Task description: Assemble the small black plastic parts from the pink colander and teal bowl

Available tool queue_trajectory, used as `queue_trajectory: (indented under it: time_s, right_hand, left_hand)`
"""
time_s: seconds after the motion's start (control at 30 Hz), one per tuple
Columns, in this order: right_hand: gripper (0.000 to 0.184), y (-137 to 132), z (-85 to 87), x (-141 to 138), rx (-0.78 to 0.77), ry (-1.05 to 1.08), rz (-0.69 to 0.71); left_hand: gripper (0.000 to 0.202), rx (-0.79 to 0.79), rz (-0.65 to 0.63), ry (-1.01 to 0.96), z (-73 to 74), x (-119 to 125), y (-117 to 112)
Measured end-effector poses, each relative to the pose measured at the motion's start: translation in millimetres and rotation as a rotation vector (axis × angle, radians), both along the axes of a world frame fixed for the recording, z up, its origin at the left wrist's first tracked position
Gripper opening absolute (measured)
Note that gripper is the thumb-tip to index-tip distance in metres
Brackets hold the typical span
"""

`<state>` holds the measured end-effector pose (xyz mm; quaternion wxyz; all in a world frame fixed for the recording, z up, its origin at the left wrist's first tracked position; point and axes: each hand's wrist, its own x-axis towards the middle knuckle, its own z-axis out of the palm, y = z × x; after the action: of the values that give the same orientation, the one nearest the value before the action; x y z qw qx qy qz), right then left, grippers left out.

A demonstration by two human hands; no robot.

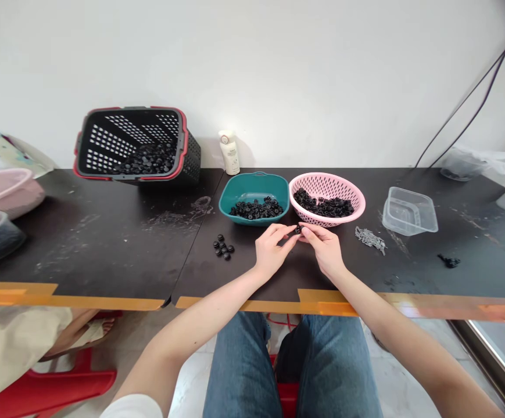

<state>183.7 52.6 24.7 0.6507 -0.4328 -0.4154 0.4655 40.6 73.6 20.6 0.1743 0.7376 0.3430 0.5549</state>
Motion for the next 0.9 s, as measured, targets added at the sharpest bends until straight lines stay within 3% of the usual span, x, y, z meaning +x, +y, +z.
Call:
queue_trajectory:
  time_s: [0.9]
  right_hand:
    - [0.022,-2.1,-0.7,1.0,0.103,-0.062,0.004]
  left_hand:
    - [0.024,0.011,-0.054,-0.084,-2.4,1.4,3.3]
